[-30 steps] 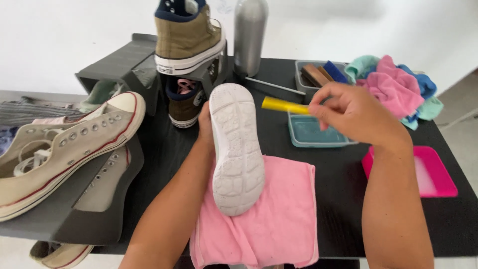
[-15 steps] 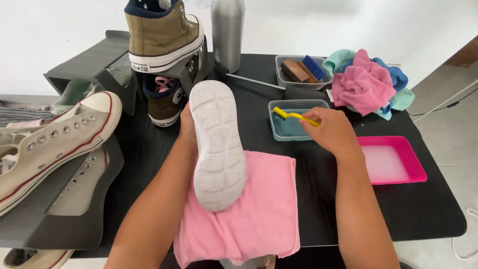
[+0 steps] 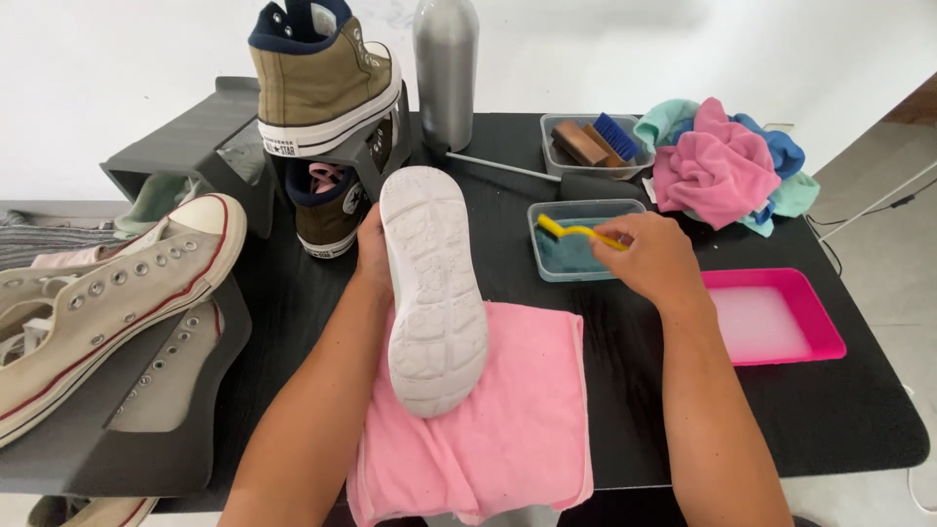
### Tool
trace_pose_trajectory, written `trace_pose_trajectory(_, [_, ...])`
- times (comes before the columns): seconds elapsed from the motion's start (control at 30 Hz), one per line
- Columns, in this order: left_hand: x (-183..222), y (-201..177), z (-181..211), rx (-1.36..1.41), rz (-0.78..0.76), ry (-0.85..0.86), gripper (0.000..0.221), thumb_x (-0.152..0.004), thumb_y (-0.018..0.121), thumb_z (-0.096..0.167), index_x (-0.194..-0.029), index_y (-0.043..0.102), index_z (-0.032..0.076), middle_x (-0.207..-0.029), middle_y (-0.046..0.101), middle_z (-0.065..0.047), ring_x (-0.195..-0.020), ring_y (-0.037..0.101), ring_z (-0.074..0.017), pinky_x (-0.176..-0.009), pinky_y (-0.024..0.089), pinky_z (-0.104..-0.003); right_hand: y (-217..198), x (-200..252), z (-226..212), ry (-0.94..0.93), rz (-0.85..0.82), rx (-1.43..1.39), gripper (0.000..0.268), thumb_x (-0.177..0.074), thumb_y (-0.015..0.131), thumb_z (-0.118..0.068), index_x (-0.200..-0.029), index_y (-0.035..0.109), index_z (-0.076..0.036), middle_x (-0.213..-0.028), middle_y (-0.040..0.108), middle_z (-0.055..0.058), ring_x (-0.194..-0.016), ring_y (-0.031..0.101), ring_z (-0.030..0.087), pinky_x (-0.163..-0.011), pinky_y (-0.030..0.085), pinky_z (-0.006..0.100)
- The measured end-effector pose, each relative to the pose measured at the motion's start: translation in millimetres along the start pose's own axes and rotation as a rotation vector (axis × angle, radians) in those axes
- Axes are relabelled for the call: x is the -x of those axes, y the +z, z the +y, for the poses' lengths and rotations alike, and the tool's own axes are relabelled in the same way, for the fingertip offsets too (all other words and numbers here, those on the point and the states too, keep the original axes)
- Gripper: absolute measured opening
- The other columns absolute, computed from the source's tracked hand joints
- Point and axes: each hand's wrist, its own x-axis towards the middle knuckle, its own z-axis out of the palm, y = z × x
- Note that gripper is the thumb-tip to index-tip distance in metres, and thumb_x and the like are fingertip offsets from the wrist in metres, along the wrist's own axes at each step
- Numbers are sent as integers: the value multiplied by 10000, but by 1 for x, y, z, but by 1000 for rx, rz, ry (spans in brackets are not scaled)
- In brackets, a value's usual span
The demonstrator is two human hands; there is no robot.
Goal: Scrubbing the soles of sneakers using a small brush and cleaning solution on a workbench.
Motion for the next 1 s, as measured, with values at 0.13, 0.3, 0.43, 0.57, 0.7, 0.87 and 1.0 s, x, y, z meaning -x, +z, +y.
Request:
trace_pose_trajectory(0.13, [-1, 1, -1, -11, 6, -12, 802, -871, 494, 668, -1356, 607, 40, -1280, 645, -227, -1182, 616, -388, -1054, 473, -492, -4, 2, 5, -22, 41, -52, 205, -892, 754, -328, -1071, 815, -249, -924, 756, 38, -867, 700, 242, -796, 567, 396])
trace_pose_trajectory(0.3, [-7, 6, 2, -16, 4, -2, 809, -867, 494, 674, -1361, 604, 42, -1287, 643, -226, -1189, 614, -388, -1062, 470, -491, -5, 3, 1, 14, 46, 9, 184, -887, 716, -350, -1025, 827, -301, -884, 754, 10, -850, 709, 260, -823, 555, 408])
trace_pose_trajectory(0.43, [-7, 7, -2, -11, 10, 3, 816, -865, 495, 679, -1364, 602, 44, -1293, 641, -225, -1196, 612, -388, -1069, 468, -490, -11, -1, 11, 35, 62, 128, 172, -894, 711, -382, -1027, 815, -351, -872, 748, -20, -863, 718, 278, -821, 568, 428])
trace_pose_trajectory(0.57, [-6, 9, 3, -18, 17, 14, 822, -863, 496, 685, -1368, 600, 45, -1299, 639, -224, -1202, 610, -389, -1075, 466, -488, -5, -1, 8, 56, 34, 192, 184, -893, 683, -404, -1017, 814, -369, -879, 751, -34, -853, 717, 293, -815, 570, 432])
trace_pose_trajectory(0.7, [-5, 9, 9, -25, 27, 37, 828, -860, 496, 690, -1371, 598, 47, -1304, 637, -223, -1208, 608, -389, -1082, 463, -487, -9, 10, -16, 54, -56, 123, 263, -880, 640, -329, -1060, 831, -316, -885, 775, 16, -858, 729, 322, -813, 568, 422])
trace_pose_trajectory(0.87, [-2, 12, 11, -23, 32, 64, 836, -857, 497, 697, -1376, 595, 49, -1311, 634, -221, -1216, 605, -389, -1090, 460, -486, -7, 10, -12, 100, -74, 204, 301, -863, 622, -363, -1085, 823, -337, -916, 780, -7, -872, 738, 288, -811, 575, 406])
trace_pose_trajectory(1.0, [7, 7, 6, -18, 54, 86, 842, -854, 498, 702, -1379, 593, 50, -1317, 632, -220, -1222, 603, -389, -1096, 458, -485, -10, 15, -25, 111, -132, 228, 350, -842, 594, -430, -1090, 818, -325, -993, 792, 46, -971, 727, 377, -861, 571, 480])
